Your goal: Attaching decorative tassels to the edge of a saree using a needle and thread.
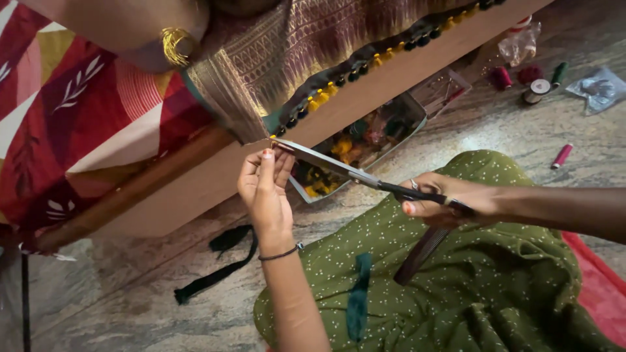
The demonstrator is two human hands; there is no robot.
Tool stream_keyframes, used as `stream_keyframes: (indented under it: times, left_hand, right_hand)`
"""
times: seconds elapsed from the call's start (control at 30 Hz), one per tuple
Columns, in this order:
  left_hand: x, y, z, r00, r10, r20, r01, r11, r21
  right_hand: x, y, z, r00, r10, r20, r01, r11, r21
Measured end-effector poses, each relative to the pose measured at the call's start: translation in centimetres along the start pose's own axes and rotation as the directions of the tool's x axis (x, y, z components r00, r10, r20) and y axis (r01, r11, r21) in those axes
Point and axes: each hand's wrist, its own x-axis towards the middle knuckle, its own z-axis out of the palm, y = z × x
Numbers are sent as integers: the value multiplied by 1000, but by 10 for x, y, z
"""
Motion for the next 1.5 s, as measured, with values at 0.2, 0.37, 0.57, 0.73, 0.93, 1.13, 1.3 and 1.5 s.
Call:
stream_keyframes:
  times: [0.2,0.37,0.57,0.73,0.93,1.13,1.3,1.5]
  left_hand:
    - [1,2,1,1000,1,-5,-1,1000,23]
    - [4,-1,1,1000,-18,-7,18,1000,12]
    - [14,-20,-8,995,38,-93,-19,981,195]
    - [17,-22,-19,996,39,-75,-24,981,190]
    - [8,0,-3,991,-82,-101,92,991,101]
    - [4,5,2,998,-49,-45,51,997,63]
    - [7,-2,-4,999,-46,-16,46,999,27]
    - [10,-2,-5,997,-65,-28,65,998,13]
  right_hand:
    - [0,-13,-2,996,71,-54,-77,989,-128]
    - [-1,-20,-1,992,101,-74,-114,973,-201]
    - [-4,-8,-18,995,74,-68,-84,984,-158]
    - [-14,-15,-27,988,87,-128,-103,987,-125]
    - [-4,7,-33,993,74,-89,-89,982,-167]
    - [11,5,-23,992,109,-56,-115,987,-109]
    - [11,-5,-16,1000,20,-7,-21,998,-64]
    - [13,-8,-16,998,49,-30,-51,995,-83]
